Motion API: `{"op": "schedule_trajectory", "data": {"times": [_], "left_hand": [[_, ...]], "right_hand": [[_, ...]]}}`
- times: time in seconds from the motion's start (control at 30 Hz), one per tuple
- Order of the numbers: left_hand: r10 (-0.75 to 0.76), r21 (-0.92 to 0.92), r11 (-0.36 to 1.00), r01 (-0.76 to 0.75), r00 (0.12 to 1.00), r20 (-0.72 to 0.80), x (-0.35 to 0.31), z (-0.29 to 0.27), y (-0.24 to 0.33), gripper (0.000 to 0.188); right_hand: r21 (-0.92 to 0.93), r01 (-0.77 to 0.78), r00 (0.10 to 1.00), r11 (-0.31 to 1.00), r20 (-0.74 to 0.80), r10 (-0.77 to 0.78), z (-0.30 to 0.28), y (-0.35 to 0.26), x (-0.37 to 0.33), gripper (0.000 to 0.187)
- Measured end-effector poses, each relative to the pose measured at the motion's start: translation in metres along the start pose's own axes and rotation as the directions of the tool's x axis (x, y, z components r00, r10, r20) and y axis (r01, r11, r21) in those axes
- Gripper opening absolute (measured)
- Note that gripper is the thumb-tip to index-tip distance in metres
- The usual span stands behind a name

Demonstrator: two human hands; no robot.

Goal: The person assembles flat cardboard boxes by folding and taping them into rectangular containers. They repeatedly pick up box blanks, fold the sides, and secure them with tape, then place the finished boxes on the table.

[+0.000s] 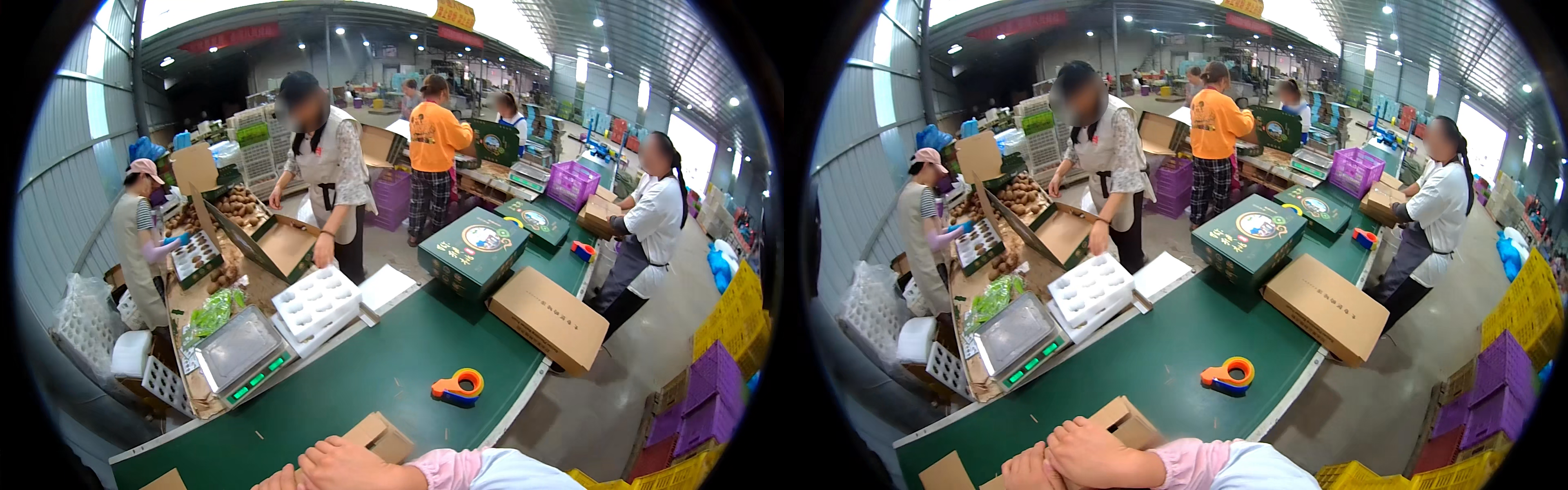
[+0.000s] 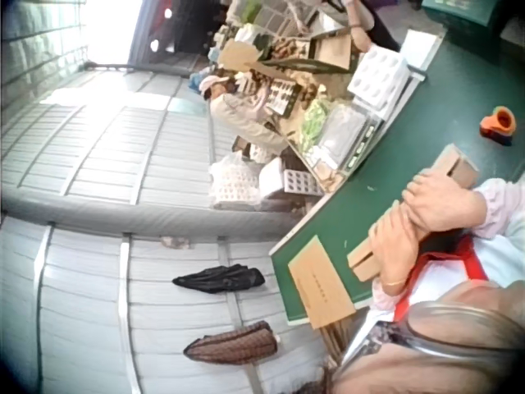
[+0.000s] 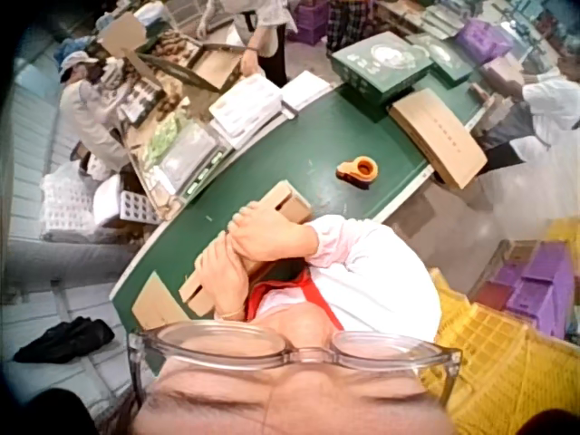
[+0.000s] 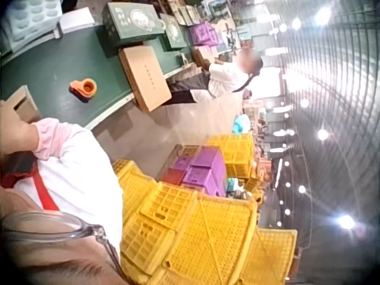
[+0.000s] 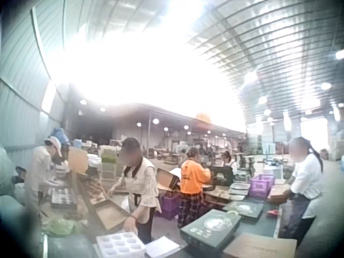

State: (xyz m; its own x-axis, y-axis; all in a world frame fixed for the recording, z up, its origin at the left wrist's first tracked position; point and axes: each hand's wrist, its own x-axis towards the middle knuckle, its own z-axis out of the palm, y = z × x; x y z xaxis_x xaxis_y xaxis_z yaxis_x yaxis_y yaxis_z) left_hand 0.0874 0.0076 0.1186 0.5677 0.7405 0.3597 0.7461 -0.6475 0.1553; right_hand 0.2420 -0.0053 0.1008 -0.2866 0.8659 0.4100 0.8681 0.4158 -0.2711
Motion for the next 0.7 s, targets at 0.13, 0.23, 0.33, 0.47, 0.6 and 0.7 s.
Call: {"op": "schedule_trajectory", "data": {"times": [0.13,0.23,0.33,0.47,0.6,0.7], "left_hand": [[0.008,-0.009,1.0,-0.007,0.997,0.071,0.007,-0.004,-0.002,0.03],[0.043,0.026,0.999,-0.046,0.995,0.093,0.011,-0.003,-0.008,0.03],[0.057,0.016,0.998,-0.058,0.996,0.062,0.018,0.006,-0.02,0.028],[0.062,0.027,0.998,-0.062,0.998,-0.007,0.024,0.02,-0.034,0.026],[0.068,-0.02,0.997,-0.068,0.998,-0.008,0.033,0.027,-0.049,0.025],[0.017,-0.023,1.0,-0.014,0.993,0.121,0.07,-0.01,-0.02,0.025]], "right_hand": [[0.046,0.004,0.999,0.999,-0.037,-0.002,-0.004,0.003,0.004,0.025],[0.112,0.017,0.998,0.994,-0.058,-0.01,-0.004,0.007,0.007,0.025],[0.19,-0.026,0.996,0.981,-0.074,0.04,0.006,0.011,0.017,0.025],[0.236,-0.007,0.992,0.972,-0.123,0.037,0.013,0.019,0.026,0.025],[0.246,-0.018,0.991,0.969,-0.121,0.049,0.017,0.026,0.039,0.025],[0.244,-0.045,0.99,0.969,-0.117,0.076,0.021,0.032,0.047,0.025]]}}
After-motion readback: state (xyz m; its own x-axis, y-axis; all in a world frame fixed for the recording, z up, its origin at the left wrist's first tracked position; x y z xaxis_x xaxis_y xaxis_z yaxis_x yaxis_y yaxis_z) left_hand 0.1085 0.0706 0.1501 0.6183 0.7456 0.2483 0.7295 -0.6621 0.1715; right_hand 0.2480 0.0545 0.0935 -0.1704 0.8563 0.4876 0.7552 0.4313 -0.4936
